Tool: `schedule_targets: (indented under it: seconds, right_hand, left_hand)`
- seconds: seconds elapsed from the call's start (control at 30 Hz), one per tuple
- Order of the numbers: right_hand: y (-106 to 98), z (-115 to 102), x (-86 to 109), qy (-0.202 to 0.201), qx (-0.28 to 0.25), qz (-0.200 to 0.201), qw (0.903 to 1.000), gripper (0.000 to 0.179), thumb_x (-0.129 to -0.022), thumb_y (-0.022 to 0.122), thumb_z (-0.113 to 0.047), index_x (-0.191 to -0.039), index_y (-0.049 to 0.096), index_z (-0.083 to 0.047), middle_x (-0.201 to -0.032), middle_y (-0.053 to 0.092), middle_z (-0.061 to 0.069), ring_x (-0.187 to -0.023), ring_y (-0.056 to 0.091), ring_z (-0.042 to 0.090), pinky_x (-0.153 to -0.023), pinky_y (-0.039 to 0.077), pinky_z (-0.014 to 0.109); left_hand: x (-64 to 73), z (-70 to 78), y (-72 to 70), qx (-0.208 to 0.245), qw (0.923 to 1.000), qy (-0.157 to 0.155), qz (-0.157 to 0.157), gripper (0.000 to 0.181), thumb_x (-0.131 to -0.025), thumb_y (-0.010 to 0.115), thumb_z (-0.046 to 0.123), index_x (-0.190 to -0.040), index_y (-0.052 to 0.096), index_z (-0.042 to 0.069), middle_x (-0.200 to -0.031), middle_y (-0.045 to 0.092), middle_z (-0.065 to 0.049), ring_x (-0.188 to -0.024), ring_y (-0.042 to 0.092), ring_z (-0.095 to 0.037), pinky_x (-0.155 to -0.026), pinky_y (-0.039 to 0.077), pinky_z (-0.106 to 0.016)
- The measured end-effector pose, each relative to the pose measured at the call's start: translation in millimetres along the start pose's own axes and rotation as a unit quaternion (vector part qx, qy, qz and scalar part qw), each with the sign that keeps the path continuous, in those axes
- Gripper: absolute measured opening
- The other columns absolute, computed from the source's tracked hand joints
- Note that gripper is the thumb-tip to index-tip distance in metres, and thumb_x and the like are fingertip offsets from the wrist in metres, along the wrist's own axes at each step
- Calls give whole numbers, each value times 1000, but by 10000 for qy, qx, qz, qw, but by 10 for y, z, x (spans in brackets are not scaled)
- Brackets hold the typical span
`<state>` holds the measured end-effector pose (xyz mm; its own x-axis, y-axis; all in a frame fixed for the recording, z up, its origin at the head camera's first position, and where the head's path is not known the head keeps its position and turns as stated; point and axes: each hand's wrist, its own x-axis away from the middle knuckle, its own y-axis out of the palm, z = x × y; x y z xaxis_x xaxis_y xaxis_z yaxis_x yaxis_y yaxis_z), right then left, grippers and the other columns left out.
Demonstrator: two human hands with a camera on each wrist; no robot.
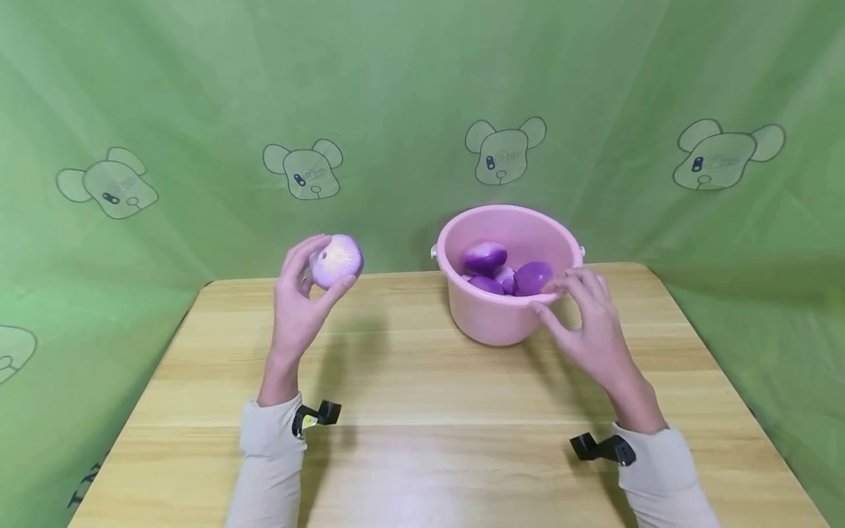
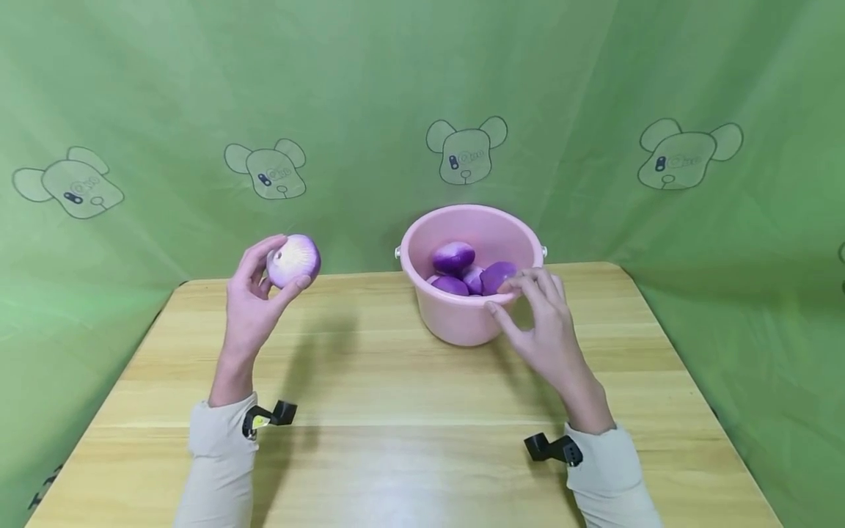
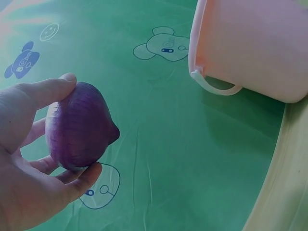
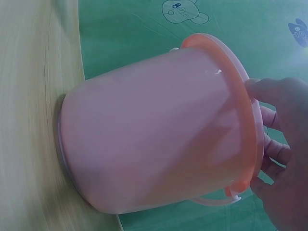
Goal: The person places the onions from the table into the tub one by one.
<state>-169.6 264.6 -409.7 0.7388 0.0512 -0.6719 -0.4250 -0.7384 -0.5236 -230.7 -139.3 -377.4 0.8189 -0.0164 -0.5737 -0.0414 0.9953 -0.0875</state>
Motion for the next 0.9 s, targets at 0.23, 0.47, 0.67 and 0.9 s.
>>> schedule_targets:
  seconds: [0.23, 0.47, 0.67, 0.9]
  right_hand:
    - [0, 2, -19, -54, 9, 41, 10000, 30, -80, 86, -6, -104, 68, -1, -114, 61, 14, -118, 47, 30, -103, 40, 52]
    - [13, 7, -10, -5, 114, 18, 9999, 32, -80, 85, -6, -107, 68, 0, -113, 60, 14, -114, 48, 27, -98, 41, 49]
    - [13, 12, -8, 3, 160, 48, 9999, 31, -81, 84, -4, -107, 67, 1, -111, 59, 14, -112, 47, 26, -96, 41, 46]
    - [26, 23, -19, -92, 98, 49, 9999, 32, -80, 84, -4, -107, 68, 2, -109, 59, 15, -111, 47, 27, -97, 40, 45]
  left_hand:
    - [-9, 13, 49, 101, 9999, 61, 32, 59, -82, 83, -1, -137, 61, 3, -146, 50, -11, -132, 51, -24, -108, 50, -40]
    - [-8, 68, 132, 227, 9997, 12, 4, 60, -81, 79, -11, -137, 58, -5, -146, 47, -19, -133, 50, -29, -109, 49, -42]
    - [-17, 253, 251, 242, 9996, -38, -132, 58, -81, 77, -12, -135, 55, -10, -145, 47, -24, -134, 49, -33, -111, 48, -42]
    - [-16, 265, 323, 364, 9991, -31, -214, 57, -81, 77, -13, -134, 56, -11, -145, 45, -27, -134, 48, -35, -110, 48, -43]
